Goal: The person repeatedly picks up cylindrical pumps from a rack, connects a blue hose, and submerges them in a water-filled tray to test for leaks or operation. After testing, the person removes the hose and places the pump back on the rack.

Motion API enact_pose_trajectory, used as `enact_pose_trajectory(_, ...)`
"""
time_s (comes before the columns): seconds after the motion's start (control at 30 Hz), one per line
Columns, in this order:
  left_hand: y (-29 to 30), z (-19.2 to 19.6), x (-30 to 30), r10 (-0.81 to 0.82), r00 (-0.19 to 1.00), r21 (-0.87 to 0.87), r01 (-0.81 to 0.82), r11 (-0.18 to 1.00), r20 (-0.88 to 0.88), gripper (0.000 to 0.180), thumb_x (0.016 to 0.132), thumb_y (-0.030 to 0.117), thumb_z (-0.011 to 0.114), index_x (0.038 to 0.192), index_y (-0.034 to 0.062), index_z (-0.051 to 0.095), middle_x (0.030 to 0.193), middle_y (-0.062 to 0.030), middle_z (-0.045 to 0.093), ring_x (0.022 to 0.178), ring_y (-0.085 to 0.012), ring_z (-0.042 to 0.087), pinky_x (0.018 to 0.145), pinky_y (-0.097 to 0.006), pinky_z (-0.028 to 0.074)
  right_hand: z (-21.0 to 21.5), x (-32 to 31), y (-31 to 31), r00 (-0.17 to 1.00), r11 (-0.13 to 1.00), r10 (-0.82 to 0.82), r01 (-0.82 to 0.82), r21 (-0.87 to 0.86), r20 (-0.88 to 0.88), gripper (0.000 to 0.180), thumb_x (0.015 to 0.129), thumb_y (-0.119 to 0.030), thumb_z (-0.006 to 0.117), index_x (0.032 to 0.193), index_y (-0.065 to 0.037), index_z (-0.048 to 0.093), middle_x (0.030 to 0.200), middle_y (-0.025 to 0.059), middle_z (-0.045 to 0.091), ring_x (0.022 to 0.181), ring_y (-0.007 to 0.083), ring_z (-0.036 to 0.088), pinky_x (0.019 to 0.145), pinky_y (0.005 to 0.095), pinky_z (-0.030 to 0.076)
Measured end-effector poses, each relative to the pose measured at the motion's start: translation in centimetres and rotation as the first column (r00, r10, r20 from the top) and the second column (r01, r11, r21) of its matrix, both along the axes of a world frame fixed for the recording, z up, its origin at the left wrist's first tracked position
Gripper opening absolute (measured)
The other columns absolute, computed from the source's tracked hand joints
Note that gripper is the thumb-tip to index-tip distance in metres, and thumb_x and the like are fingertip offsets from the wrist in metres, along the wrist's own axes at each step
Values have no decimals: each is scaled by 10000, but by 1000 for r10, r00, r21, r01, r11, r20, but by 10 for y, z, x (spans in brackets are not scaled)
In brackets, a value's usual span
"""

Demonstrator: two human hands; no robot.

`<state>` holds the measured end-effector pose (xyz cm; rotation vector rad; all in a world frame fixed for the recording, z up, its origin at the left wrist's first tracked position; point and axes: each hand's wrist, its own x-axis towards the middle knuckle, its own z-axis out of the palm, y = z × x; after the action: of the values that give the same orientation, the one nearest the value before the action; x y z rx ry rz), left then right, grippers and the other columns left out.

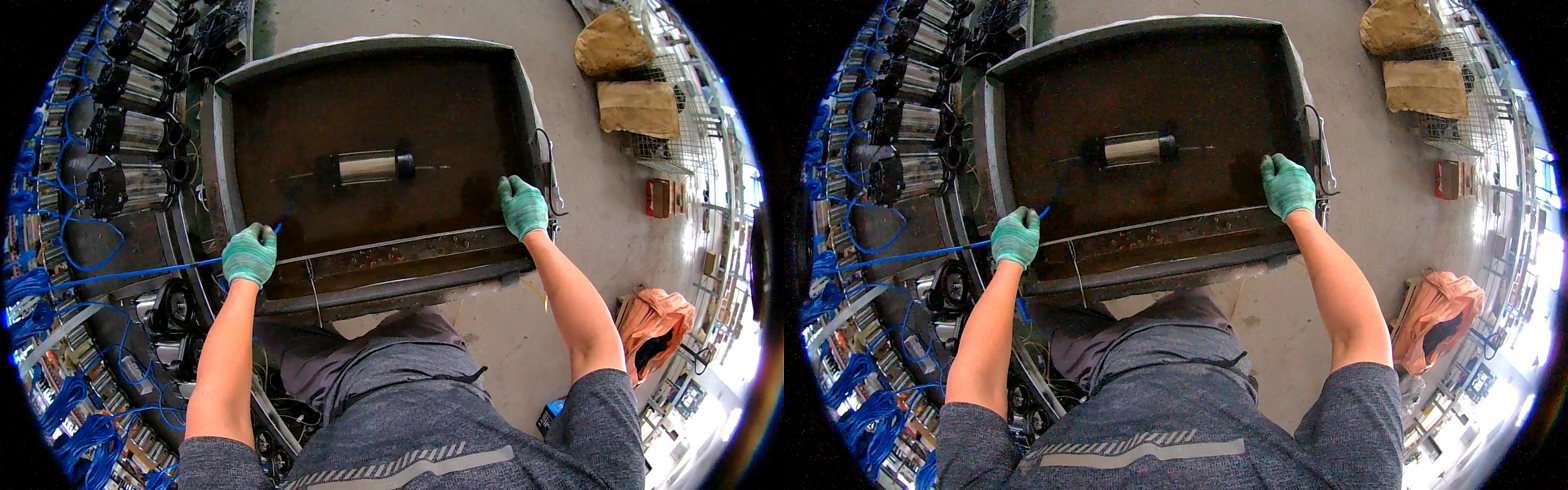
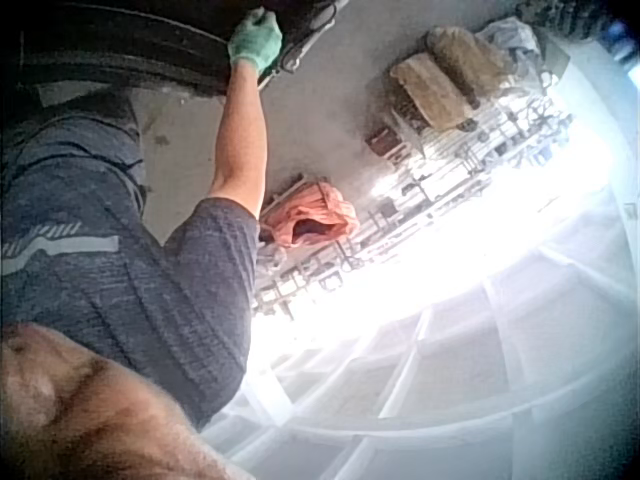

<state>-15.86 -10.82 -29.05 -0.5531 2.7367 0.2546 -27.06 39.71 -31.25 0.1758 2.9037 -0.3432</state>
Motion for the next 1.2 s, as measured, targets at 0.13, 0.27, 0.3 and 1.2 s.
enact_pose_trajectory(0.13, 1, 2, -2, 6, 1000, 5, -6, 1000, 17, 381, 1007, 422, 512, 997, 110, 731, 972, -224, 728, 943, -457, 683, 837, -549, 538, 0, 0, 0, 1000, 1000, 1, -1, -14, -8, 385, 1037, -437, 508, 979, -94, 673, 970, 249, 699, 944, 495, 646, 797, 583, 513)
enact_pose_trajectory(0.27, 0, 0, -1, -2, 1000, -6, 2, 1000, 29, 379, 1009, 418, 510, 998, 110, 732, 966, -223, 728, 941, -456, 683, 837, -548, 538, -1, 0, 0, 1000, 1000, 1, -1, -7, 16, 381, 1036, -433, 511, 983, -92, 672, 969, 251, 697, 941, 496, 644, 794, 584, 510)
enact_pose_trajectory(0.3, 0, 0, -1, -4, 1000, -2, 4, 1000, 21, 380, 1009, 416, 510, 999, 108, 732, 966, -223, 728, 939, -456, 683, 837, -548, 538, 1, -1, 0, 1000, 1000, -1, 1, -10, 18, 382, 1036, -434, 511, 985, -91, 672, 969, 252, 697, 941, 497, 644, 795, 583, 510)
enact_pose_trajectory(1.2, 4, 6, -2, 8, 1000, -3, -8, 1000, 28, 368, 1003, 410, 531, 1045, 112, 742, 1012, -216, 731, 961, -453, 685, 836, -542, 543, 6, 0, -3, 1000, 1000, 12, -12, -26, -7, 359, 1024, -424, 534, 1033, -99, 687, 1040, 213, 708, 974, 463, 658, 813, 562, 523)
